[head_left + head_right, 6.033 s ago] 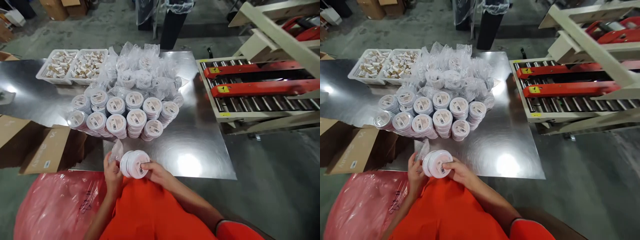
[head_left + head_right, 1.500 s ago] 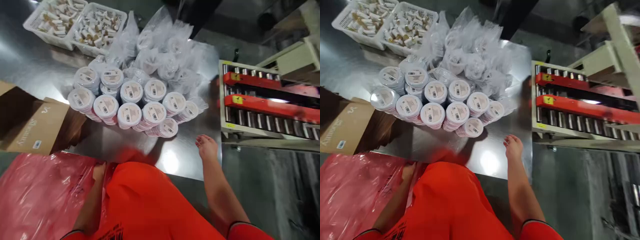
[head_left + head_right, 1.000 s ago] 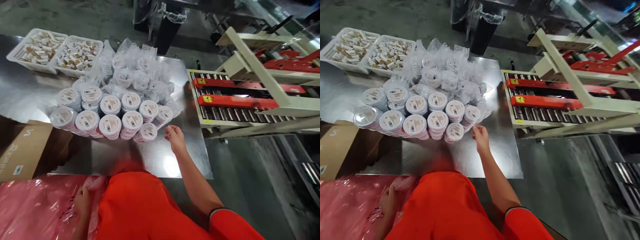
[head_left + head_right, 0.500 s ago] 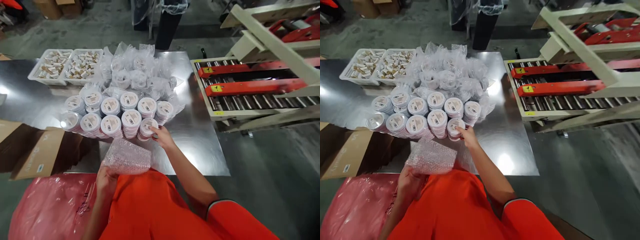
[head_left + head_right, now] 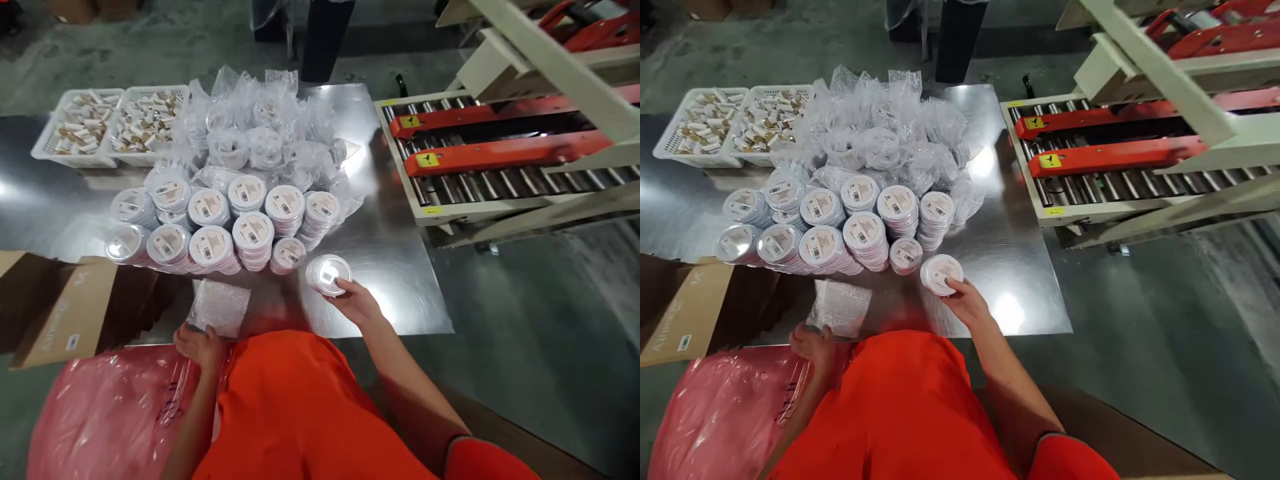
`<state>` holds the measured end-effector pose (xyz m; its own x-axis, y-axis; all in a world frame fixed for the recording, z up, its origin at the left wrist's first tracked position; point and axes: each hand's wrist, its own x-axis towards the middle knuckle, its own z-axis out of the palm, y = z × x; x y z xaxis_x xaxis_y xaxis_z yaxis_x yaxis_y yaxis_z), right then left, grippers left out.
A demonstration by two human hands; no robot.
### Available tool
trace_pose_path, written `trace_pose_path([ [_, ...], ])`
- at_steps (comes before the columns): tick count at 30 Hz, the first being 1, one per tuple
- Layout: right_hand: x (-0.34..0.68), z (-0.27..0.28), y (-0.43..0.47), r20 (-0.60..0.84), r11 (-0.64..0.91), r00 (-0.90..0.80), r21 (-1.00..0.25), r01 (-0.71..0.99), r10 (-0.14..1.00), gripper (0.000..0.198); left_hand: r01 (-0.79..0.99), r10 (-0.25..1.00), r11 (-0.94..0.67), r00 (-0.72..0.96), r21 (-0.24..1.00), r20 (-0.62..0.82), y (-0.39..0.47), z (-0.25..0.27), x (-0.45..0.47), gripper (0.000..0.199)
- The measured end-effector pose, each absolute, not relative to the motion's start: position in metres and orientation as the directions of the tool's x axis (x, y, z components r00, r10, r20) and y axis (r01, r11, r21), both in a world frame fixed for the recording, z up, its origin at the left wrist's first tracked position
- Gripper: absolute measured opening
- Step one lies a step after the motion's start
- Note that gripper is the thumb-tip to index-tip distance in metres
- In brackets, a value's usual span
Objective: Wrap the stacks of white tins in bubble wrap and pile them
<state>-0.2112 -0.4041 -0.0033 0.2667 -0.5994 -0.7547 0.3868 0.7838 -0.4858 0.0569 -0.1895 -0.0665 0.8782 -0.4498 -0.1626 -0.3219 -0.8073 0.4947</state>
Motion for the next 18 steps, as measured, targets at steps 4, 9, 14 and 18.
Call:
trace_pose_path([
  [4,-0.225,-0.020,-0.377,-0.752,0.812,0.342,-0.431,0.393,-0.564,0.042,-0.499,-0.607,-0.783,0.744,0.373,-0.279,-0.203,-0.084,0.037,0.018],
  [9,-0.209,-0.027,-0.351,-0.785,0.848,0.378,-0.330,0.416,-0.491,0.046,-0.568,-0.615,-0.785,0.668,0.246,-0.420,-0.213,-0.105,0.042,0.011],
  [14,-0.185,-0.021,-0.338,-0.783,0.885,0.441,-0.292,0.363,-0.439,0.047,-0.570,-0.614,-0.774,0.570,0.275,-0.547,-0.208,-0.099,0.061,0.021],
  [18,-0.158,-0.015,-0.332,-0.718,0.937,0.602,-0.245,0.250,-0.348,0.047,-0.486,-0.601,-0.793,0.532,0.366,-0.596,-0.217,-0.089,0.059,0.021],
])
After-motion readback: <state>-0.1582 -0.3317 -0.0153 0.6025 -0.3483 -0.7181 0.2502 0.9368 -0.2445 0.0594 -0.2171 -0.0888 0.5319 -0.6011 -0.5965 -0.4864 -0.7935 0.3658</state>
